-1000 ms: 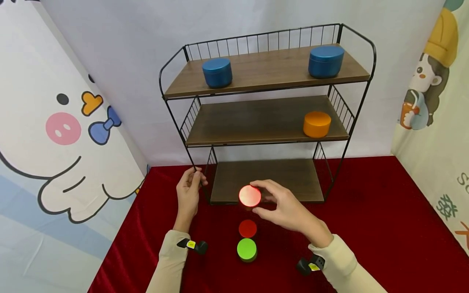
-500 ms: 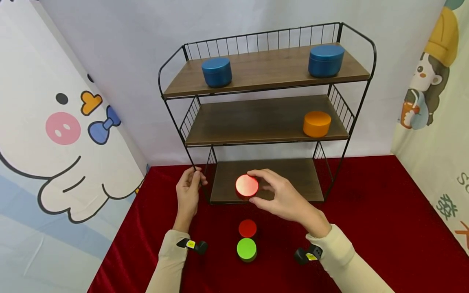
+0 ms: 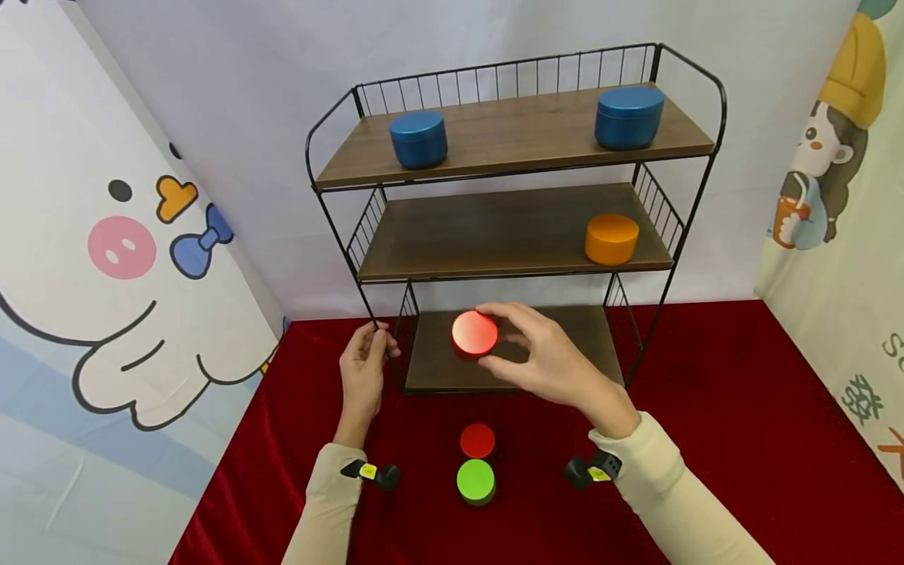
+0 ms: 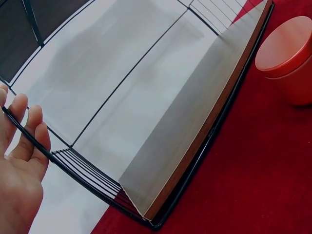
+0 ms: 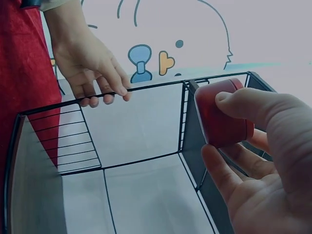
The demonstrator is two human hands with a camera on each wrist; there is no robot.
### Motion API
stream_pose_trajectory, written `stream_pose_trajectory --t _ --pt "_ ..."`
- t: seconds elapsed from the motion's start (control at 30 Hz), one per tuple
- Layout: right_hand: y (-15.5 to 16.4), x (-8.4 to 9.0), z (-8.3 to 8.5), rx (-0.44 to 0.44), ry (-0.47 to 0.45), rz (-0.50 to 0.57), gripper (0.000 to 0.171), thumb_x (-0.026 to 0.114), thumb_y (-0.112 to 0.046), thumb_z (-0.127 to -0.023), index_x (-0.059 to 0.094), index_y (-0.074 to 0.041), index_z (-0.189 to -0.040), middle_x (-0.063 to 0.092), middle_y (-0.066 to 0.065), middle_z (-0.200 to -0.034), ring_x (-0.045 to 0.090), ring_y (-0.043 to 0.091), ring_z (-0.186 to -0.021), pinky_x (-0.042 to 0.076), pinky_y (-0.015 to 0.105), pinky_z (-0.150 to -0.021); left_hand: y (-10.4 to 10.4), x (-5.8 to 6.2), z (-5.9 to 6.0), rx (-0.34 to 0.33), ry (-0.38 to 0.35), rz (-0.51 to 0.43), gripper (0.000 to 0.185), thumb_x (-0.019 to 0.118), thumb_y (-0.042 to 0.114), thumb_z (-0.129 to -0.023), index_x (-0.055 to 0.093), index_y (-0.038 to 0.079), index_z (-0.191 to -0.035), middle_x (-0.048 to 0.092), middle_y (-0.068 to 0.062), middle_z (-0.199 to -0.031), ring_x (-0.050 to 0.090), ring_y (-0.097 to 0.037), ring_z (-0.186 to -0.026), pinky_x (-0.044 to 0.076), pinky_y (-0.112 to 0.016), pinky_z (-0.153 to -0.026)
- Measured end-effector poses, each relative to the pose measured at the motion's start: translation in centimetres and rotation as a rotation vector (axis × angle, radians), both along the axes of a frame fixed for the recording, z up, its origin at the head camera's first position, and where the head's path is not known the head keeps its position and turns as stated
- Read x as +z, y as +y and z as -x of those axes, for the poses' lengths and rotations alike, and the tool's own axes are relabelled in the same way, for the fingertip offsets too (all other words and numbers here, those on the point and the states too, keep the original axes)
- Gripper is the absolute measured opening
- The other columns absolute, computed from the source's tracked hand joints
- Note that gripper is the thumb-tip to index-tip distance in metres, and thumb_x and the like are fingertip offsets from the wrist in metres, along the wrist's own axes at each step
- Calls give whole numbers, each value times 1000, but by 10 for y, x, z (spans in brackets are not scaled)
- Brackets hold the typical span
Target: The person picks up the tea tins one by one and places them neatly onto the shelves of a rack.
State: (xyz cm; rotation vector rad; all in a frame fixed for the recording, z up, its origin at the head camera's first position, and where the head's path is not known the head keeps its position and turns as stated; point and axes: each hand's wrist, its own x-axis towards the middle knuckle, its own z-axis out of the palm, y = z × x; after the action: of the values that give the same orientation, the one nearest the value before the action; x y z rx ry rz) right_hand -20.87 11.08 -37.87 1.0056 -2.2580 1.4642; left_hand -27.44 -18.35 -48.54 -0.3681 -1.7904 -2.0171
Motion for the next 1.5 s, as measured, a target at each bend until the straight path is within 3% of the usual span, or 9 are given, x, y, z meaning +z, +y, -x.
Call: stream_pose_trajectory --t 0.13,0.43,0.63,0.83,1.03,1.23,1.33,1.5 --pt "-1 8 4 8 24 0 63 85 3 -81 58 0 -138 62 15 -135 64 27 -119 60 37 -95 -1 0 0 -4 5 -1 15 57 14 -107 66 5 -114 66 -3 -88 68 -20 -80 61 -24 -76" --pt "-2 26 11 34 32 23 65 84 5 -80 56 2 -139 61 16 -134 64 29 -119 59 34 -97 -1 1 0 -4 7 -13 20 56 12 -107 64 -4 -115 66 -2 -87 67 -15 -78 60 -23 -75" --pt "0 35 16 34 54 33 65 84 7 -80 55 3 -139 61 17 -133 63 28 -119 59 32 -96 1 0 1 -1 11 -32 14 57 11 -106 66 4 -113 67 -2 -87 67 -12 -76 60 -23 -74" --pt "-1 41 21 36 79 17 65 83 5 -82 55 3 -140 60 17 -133 62 27 -119 59 34 -96 0 1 0 3 1 -27 24 56 10 -107 60 -11 -117 66 -1 -87 67 -12 -77 60 -23 -74" --pt "-2 47 25 24 113 -6 65 84 3 -82 55 3 -140 61 15 -133 63 25 -119 59 34 -97 0 2 -1 4 -16 -24 14 56 11 -107 66 4 -113 67 -1 -87 67 -12 -77 60 -23 -75" --pt "-2 56 28 33 145 -6 66 84 4 -82 54 4 -141 60 16 -136 62 25 -120 58 36 -98 1 3 -2 8 -22 -17 13 56 11 -107 67 8 -112 66 -1 -87 67 -13 -77 60 -23 -75" --pt "-3 61 30 32 150 2 66 84 5 -81 55 4 -141 60 16 -137 62 26 -121 58 36 -98 1 3 -2 12 -26 -18 13 57 12 -107 66 5 -112 66 -2 -86 67 -12 -76 60 -22 -75" --pt "-6 65 34 13 154 -3 66 84 3 -82 55 3 -142 60 16 -138 61 26 -123 58 37 -98 2 4 -3 13 -28 -23 25 57 11 -107 60 -11 -116 67 -2 -86 67 -12 -76 60 -23 -74"
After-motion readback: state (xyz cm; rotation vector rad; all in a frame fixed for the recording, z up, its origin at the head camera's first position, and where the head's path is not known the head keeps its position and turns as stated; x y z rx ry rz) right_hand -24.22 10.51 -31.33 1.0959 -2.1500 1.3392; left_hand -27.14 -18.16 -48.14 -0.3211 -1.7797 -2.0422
